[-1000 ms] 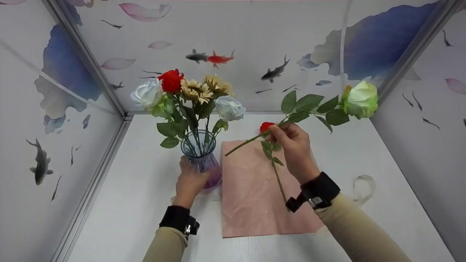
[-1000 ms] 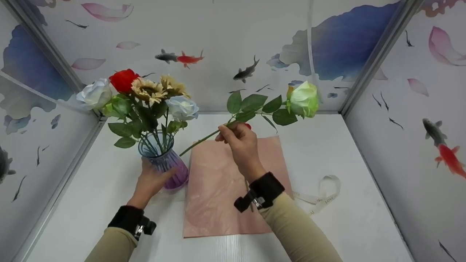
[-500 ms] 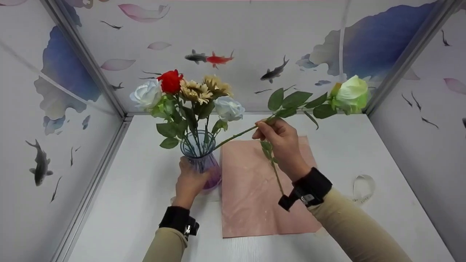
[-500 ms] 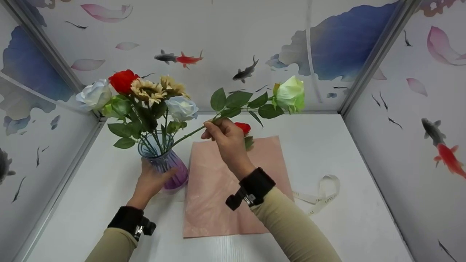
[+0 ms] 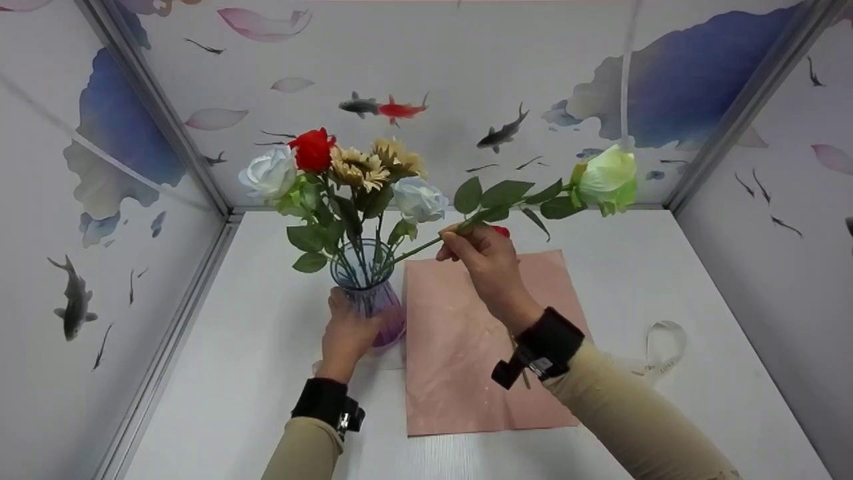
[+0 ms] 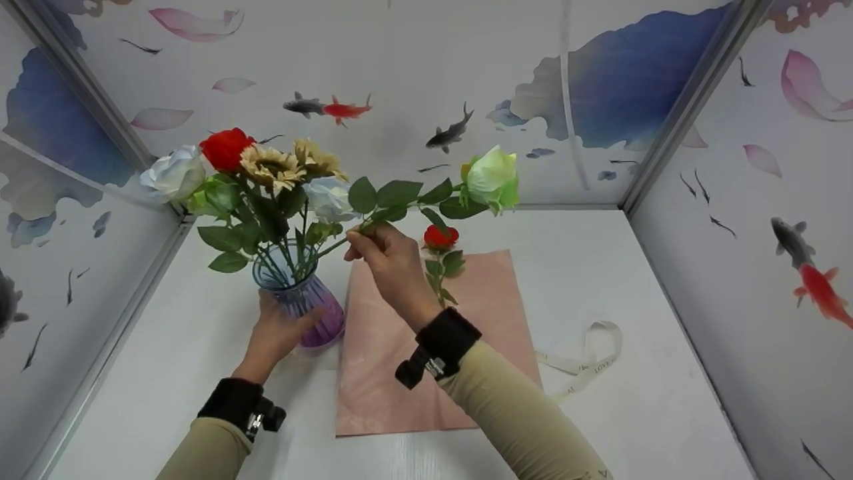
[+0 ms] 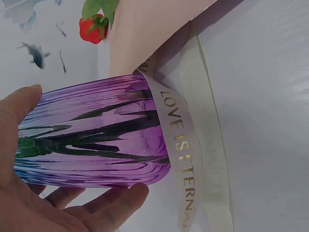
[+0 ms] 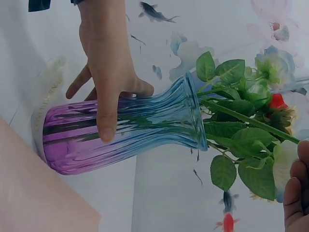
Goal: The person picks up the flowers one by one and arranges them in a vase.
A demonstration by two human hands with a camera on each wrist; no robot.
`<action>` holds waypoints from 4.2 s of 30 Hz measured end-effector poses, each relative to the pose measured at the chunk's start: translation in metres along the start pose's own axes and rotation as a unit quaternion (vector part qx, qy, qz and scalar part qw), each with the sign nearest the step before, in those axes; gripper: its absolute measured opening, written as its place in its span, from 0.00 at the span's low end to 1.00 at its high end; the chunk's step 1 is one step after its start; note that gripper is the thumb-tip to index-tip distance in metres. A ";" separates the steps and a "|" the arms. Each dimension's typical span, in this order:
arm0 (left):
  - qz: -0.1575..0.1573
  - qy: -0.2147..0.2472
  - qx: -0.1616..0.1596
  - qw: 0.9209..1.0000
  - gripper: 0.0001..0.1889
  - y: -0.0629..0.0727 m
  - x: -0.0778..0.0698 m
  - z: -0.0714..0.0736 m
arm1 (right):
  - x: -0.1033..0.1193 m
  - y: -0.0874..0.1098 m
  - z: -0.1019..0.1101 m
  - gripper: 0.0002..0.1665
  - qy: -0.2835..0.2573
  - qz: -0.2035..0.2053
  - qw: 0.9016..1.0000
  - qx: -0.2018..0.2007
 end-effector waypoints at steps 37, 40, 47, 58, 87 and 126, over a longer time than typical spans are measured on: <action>-0.024 0.025 -0.014 0.999 0.60 0.000 0.002 0.000 | -0.016 -0.009 -0.080 0.15 0.264 0.002 0.955 0.136; -0.025 0.021 -0.015 0.999 0.60 0.000 0.001 0.000 | -0.013 -0.011 -0.081 0.15 0.273 0.013 0.953 0.133; -0.021 0.030 -0.015 0.999 0.62 0.001 -0.001 0.000 | -0.019 -0.012 -0.090 0.12 0.319 0.024 0.937 0.143; -0.029 0.015 -0.020 0.999 0.60 0.000 0.001 0.000 | -0.039 -0.007 -0.091 0.20 0.280 -0.047 0.950 0.129; -0.016 0.014 -0.020 1.000 0.57 0.001 -0.001 0.001 | -0.051 -0.021 -0.071 0.09 0.206 -0.063 0.976 0.026; -0.020 0.009 -0.025 0.999 0.60 0.002 -0.003 0.000 | -0.159 0.023 0.038 0.06 0.369 -0.143 0.916 0.070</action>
Point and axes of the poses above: each hand's wrist, its own y-axis away from the middle knuckle, its own z-axis out of the back of the hand, x = y × z, the point moved 6 cm from there along -y, towards the middle knuckle, and after that the axes turned 4 degrees about y, right-handed, at the moved point
